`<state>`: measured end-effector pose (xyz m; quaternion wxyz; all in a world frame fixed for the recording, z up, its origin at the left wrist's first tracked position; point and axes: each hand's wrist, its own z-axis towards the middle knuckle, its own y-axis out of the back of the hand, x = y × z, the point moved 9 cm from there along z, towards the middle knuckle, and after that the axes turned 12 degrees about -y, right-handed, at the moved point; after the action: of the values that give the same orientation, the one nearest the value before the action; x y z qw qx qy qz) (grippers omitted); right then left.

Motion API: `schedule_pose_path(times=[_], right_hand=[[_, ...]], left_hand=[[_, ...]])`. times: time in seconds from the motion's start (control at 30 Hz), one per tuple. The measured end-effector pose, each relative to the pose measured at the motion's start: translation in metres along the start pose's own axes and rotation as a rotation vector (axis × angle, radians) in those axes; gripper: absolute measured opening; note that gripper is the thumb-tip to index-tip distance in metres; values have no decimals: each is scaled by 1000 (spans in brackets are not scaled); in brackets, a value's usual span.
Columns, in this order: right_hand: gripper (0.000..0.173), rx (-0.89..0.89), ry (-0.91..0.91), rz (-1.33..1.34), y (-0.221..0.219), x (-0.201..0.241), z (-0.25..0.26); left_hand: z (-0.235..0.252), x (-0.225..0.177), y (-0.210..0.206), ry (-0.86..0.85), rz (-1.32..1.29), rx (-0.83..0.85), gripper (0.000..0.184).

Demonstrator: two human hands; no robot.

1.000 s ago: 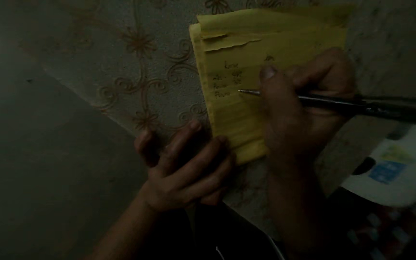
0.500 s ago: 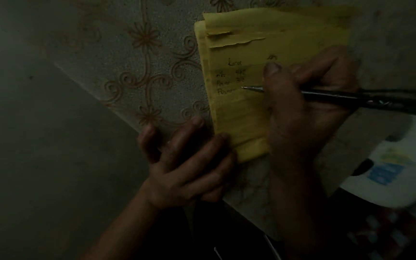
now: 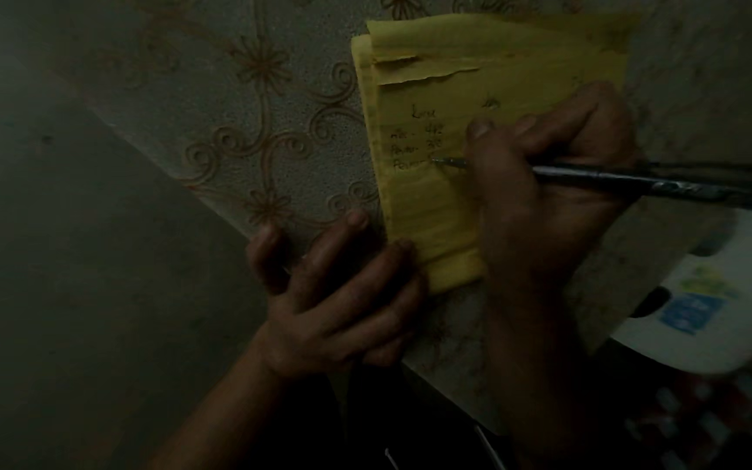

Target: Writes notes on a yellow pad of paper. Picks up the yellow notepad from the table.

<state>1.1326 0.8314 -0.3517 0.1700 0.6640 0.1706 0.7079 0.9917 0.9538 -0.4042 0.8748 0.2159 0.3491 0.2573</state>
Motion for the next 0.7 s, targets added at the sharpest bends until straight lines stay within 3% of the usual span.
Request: schedule_pose_path(times=[0.7], right_hand=[[28,-39,8,-3,3,-1,1]], left_hand=[[0,0,0,6,8,-11,37]])
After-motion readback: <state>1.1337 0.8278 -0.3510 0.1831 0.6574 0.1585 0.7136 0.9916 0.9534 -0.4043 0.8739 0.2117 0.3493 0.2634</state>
